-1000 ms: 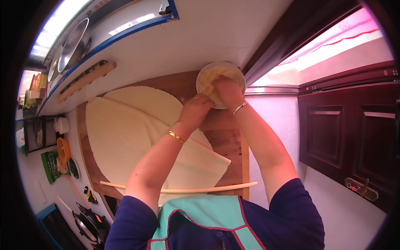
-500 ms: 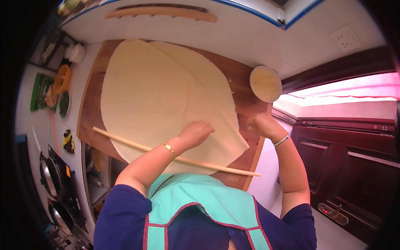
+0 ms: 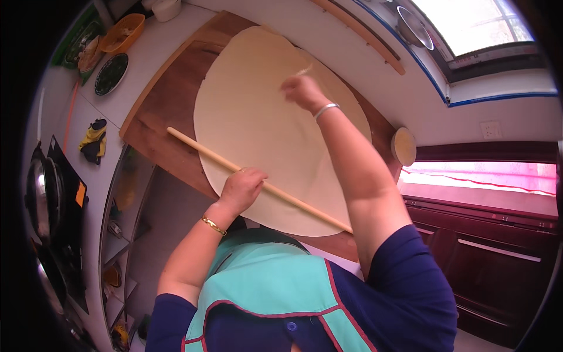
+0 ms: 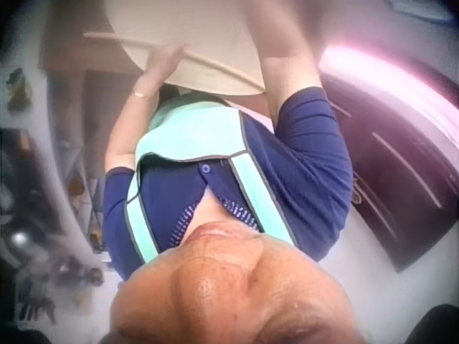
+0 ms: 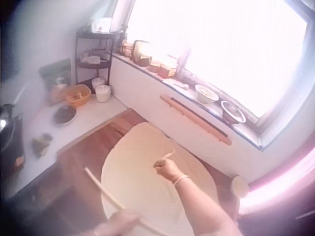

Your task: The person rolls out a large piece of dough with a long rolling pin on a wooden board, applying flour and wrapping the dough around the pin multiple times to flatten it.

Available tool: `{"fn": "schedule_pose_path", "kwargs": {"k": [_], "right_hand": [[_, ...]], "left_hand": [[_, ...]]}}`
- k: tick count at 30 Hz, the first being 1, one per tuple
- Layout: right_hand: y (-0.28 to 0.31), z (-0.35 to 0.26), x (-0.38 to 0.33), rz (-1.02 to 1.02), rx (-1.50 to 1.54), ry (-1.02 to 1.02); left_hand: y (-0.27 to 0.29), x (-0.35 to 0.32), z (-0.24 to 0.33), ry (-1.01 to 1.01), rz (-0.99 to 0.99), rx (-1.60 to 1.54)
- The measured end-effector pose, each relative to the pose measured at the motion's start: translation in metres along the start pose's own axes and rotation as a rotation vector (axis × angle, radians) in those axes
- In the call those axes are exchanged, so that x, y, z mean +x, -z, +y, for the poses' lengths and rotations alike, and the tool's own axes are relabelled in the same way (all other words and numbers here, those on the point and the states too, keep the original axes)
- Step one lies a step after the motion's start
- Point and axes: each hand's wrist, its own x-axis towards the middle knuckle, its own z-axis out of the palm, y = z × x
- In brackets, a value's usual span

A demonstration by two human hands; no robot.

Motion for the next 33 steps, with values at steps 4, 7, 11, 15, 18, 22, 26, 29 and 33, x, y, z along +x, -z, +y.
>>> {"fn": "schedule_pose_path", "kwargs": {"k": [4,7,11,15,18,22,26,29,33], "right_hand": [[0.001,0.019,0.007,0.619,-0.163,0.113],[-0.015,0.032,-0.067,-0.079,-0.298,0.0],[-0.035,0.124,-0.199,0.351,-0.577,0.033],[-0.074,0.12,-0.243,0.951,-0.057,-0.364],[-0.108,0.103,-0.242,0.195,-0.16,-0.026],[-0.129,0.097,-0.239,0.285,-0.07,0.075],[-0.123,0.109,-0.269,0.67,-0.062,-0.003],[-0.118,0.158,-0.312,0.415,-0.177,-0.004],[-0.12,0.172,-0.327,0.459,-0.348,0.117]], "left_hand": [[0.008,-0.008,-0.016,0.036,-0.004,-0.021],[0.013,-0.019,-0.028,-0.01,-0.03,-0.041],[-0.004,-0.015,-0.02,-0.034,-0.198,-0.027],[-0.025,-0.022,-0.012,-0.083,-0.24,-0.035],[-0.039,-0.03,0.002,-0.128,-0.244,-0.021],[-0.052,-0.03,0.017,-0.055,-0.283,0.013],[-0.049,-0.056,0.019,0.066,-0.357,0.143],[-0.054,-0.068,0.021,-0.092,-0.397,0.214],[-0.075,-0.081,0.025,-0.348,-0.345,0.445]]}}
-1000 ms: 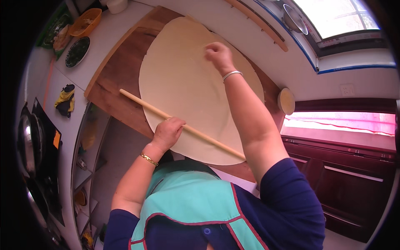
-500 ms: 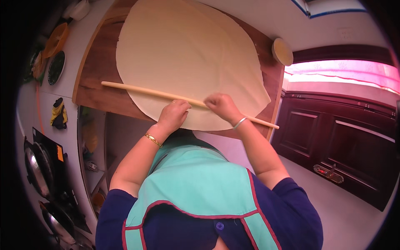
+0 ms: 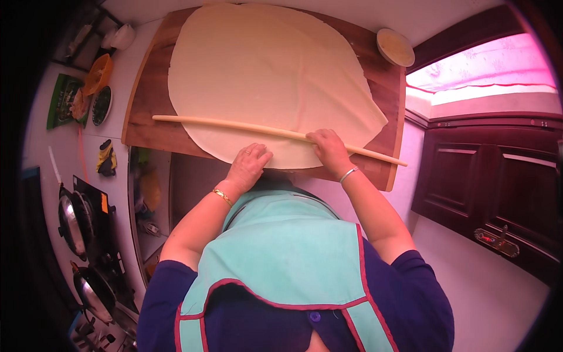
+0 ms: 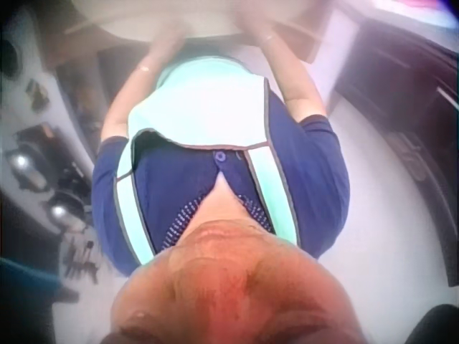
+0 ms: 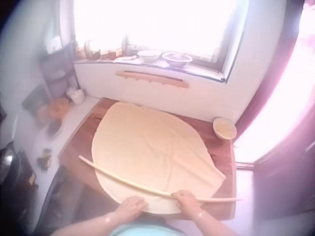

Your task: The person rolls out a large piece of dough with a long rolling pin on a wooden board, applying flour and wrapping the dough around the pin multiple times to flatten it.

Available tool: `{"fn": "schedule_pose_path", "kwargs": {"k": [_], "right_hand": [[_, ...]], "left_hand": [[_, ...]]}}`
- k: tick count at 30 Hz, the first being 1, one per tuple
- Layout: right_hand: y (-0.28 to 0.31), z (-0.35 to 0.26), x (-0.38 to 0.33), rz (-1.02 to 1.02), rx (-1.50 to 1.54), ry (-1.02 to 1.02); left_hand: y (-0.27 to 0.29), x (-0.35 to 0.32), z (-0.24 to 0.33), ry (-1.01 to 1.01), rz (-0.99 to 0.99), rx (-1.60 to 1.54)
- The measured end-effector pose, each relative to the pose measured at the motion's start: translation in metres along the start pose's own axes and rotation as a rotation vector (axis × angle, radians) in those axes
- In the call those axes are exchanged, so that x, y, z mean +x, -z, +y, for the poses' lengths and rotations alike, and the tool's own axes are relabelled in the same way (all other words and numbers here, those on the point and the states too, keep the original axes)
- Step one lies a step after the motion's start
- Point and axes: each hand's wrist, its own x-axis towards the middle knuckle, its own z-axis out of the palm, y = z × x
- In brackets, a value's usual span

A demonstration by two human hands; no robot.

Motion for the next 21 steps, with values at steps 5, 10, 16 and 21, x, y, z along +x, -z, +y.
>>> {"fn": "schedule_pose_path", "kwargs": {"k": [5,10,16,21], "right_hand": [[-0.011,0.016,-0.001,0.043,0.032,0.022],[-0.013,0.018,-0.005,0.019,0.038,0.017],[-0.004,0.022,-0.011,-0.023,0.124,-0.006],[-0.001,0.005,-0.006,0.16,0.054,-0.137]], "left_hand": [[0.003,-0.001,-0.002,-0.066,-0.065,0.133],[0.018,0.007,-0.013,-0.085,-0.075,-0.024],[0.018,0.062,-0.039,-0.035,0.07,-0.014],[-0.001,0.11,-0.077,0.013,0.081,-0.076]]}}
